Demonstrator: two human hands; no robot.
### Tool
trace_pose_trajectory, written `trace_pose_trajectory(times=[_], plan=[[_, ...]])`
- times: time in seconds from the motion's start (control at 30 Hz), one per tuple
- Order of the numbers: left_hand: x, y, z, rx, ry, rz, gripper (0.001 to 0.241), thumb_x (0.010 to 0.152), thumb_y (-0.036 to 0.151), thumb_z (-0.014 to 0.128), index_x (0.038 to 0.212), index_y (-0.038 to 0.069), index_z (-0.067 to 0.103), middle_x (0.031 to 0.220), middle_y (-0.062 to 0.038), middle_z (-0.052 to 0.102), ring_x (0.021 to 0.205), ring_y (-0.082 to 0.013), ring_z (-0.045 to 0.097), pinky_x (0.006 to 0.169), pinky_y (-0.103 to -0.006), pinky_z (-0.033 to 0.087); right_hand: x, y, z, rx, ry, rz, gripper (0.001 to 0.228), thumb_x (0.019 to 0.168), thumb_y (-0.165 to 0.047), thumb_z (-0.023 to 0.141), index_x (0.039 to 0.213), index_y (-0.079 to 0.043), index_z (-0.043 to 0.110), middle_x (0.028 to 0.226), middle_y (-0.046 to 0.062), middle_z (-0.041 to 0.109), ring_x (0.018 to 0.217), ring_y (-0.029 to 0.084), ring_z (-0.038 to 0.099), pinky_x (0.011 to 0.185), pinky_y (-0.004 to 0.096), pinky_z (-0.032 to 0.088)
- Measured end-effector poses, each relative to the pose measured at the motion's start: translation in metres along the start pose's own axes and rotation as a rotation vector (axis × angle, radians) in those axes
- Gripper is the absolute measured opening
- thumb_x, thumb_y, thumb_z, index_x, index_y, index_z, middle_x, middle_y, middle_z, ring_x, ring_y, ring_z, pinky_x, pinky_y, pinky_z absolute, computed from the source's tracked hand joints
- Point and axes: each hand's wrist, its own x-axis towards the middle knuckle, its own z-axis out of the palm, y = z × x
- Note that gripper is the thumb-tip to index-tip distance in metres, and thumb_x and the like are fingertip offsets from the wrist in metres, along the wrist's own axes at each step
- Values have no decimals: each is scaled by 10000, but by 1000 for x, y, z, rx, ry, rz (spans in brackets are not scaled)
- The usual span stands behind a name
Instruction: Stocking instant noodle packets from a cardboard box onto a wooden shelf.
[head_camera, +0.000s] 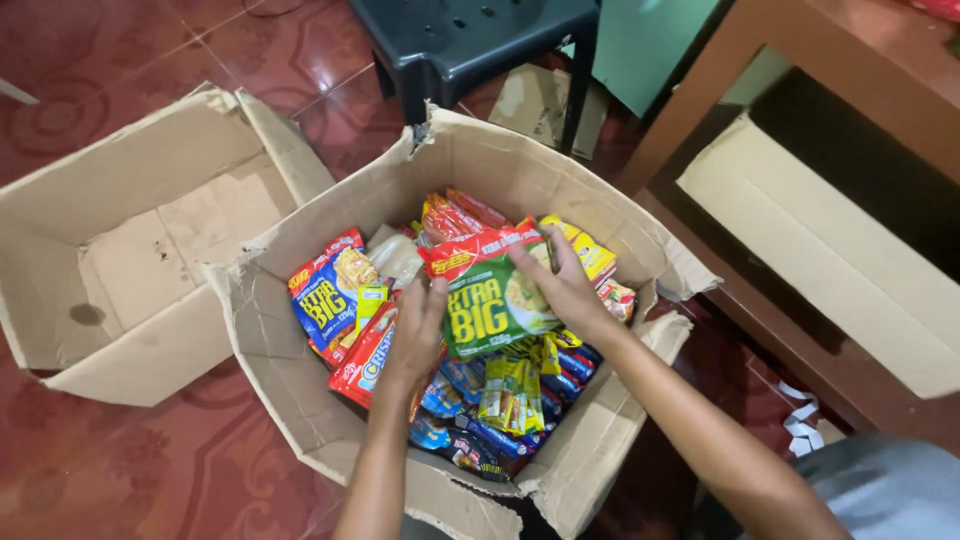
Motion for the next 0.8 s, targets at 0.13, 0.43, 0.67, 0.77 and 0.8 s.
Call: trace_pose_trajectory(times=[0.13, 0.43, 0.67, 0.77, 0.8], plan=[[-6, 9, 14, -168, 2, 43, 560, 998, 415, 560, 1365, -5, 526, 1279, -154, 659, 1184, -224, 616, 1025, -345, 461, -4, -5, -8, 451, -81, 119, 561, 999, -361, 587, 1406, 12, 489, 1227, 10, 668, 1115, 44, 644, 965, 217, 518], [-8, -9, 55, -530, -13, -112, 627, 1043, 517, 415, 1331, -20, 562, 1219, -111, 689, 1067, -165, 661, 928, -333, 527, -25, 14, -47, 163, 26, 4, 479, 1025, -363, 547, 1403, -76, 484, 1188, 20, 673, 1040, 50, 628, 897, 234, 519], [7, 45, 104, -531, -12, -178, 613, 1040, 507, 342, 1278, 7, 606, 1172, -93, 714, 1025, -151, 697, 904, -330, 560, -54, -61, -100, 190, 23, -122, 420, 1076, -350, 505, 1320, -11, 553, 1078, 54, 705, 940, 79, 673, 814, 260, 566], [16, 76, 130, -515, -126, 11, 624, 1062, 503, 349, 1256, -23, 622, 1173, -109, 711, 1025, -157, 693, 907, -329, 557, -70, -89, -128, 57, 132, -219, 394, 1112, -328, 502, 1321, -2, 573, 1106, 47, 685, 992, 58, 648, 862, 240, 553], [19, 90, 139, -509, -167, 10, 630, 1060, 505, 345, 1247, -29, 624, 1147, -119, 719, 995, -168, 700, 876, -337, 565, -74, -100, -138, 136, 152, -190, 391, 1071, -323, 502, 1336, -37, 541, 1095, 41, 698, 965, 68, 663, 837, 249, 560]])
